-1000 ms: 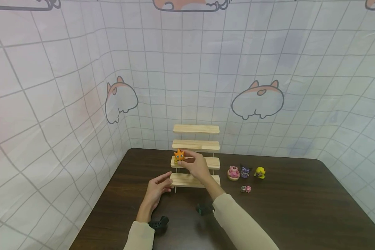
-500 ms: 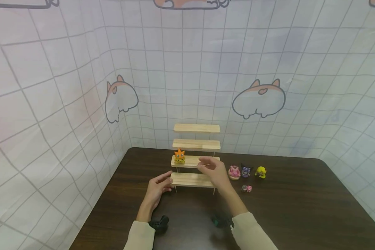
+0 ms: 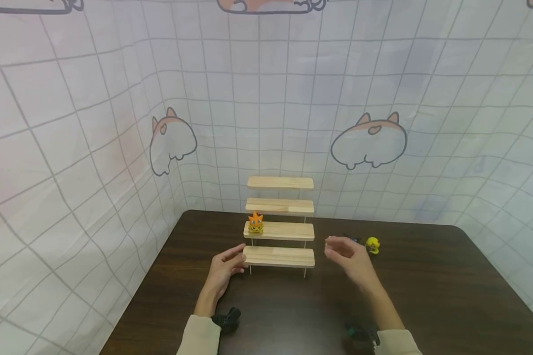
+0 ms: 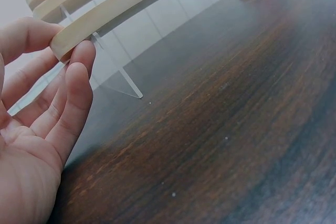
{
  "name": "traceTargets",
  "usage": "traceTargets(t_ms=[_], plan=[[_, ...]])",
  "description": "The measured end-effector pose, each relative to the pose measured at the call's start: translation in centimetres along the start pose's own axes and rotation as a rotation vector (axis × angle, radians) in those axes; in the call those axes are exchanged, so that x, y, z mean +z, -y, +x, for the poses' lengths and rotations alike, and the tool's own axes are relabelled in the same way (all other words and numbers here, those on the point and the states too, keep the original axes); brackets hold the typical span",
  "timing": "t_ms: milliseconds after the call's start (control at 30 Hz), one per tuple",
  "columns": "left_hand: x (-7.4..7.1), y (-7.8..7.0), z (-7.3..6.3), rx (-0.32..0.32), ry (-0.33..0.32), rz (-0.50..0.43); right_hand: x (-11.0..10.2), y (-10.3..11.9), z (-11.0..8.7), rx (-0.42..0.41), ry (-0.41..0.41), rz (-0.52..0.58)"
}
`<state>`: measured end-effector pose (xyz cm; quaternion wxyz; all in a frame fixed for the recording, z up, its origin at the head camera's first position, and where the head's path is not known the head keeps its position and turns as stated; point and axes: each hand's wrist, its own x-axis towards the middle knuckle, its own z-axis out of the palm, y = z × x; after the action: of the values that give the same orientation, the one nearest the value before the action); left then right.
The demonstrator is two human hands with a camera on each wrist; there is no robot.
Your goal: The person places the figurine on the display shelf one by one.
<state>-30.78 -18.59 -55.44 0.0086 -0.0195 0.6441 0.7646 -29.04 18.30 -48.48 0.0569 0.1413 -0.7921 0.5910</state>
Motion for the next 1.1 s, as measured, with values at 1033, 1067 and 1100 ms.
traceTargets(t_ms=[1033, 1067, 1100], plan=[[0.2, 0.2, 0.2, 0.000, -0.026, -0.005, -8.3, -4.1, -1.7, 0.136, -0.018, -0.303], [0.2, 0.2, 0.2, 0.000, -0.025, -0.004, -8.3, -4.3, -1.7, 0.141, -0.013, -0.304], [0.2, 0.2, 0.2, 0.001, -0.024, -0.003, -8.3, -4.5, -1.8, 0.150, -0.011, -0.301]])
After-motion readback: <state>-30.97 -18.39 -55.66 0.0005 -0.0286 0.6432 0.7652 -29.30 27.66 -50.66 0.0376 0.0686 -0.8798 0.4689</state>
